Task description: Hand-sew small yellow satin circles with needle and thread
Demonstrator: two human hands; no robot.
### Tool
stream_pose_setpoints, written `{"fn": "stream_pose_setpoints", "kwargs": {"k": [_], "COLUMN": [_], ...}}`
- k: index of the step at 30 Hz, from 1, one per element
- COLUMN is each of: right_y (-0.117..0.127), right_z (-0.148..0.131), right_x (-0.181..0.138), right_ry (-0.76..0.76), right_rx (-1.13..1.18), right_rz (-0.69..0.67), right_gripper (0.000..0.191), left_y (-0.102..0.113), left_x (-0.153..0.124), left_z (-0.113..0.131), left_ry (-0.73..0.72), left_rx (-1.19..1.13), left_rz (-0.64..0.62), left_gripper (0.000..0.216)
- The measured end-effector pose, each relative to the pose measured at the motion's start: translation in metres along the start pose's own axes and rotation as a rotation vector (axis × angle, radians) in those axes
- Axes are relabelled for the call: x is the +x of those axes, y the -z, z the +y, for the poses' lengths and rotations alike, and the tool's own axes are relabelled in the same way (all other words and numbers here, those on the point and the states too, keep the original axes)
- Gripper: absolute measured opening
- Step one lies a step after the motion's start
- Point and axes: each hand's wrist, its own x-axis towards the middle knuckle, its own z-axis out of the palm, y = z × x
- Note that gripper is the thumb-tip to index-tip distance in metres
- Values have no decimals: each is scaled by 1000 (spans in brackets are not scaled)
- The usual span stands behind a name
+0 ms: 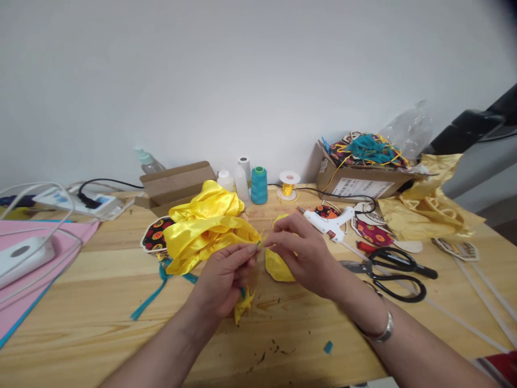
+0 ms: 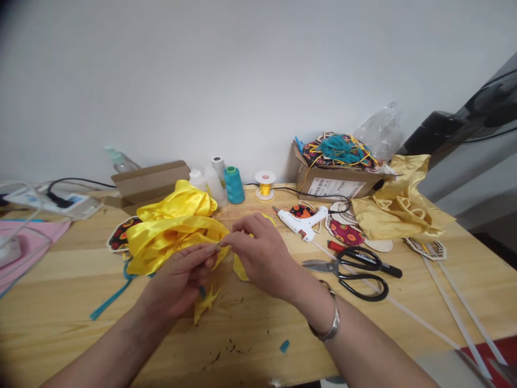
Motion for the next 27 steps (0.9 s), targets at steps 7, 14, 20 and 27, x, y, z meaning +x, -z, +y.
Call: {"fn": "stream_pose_setpoints", "kwargs": {"k": [7,14,20,27], "right_y": [4,-1,-4,-3], "right_z": [-5,-8,-10,-10], "right_x": [-3,1,2,0], "right_ry": [262,1,-241,-223], "right_rx": [-193,162,326,149], "right_rz": [-66,3,24,-23], "right_gripper": [24,9,4,8], "left_y": [1,-2,-1,-4], "left_x": [1,0,0,-2], "left_z": [-2,-1,0,2], "left_ry": [56,27,32,3], "left_rx": [-52,16,3,41], "left_rz": [-62,-32,-13,-11], "left_gripper": [20,20,22,24]}}
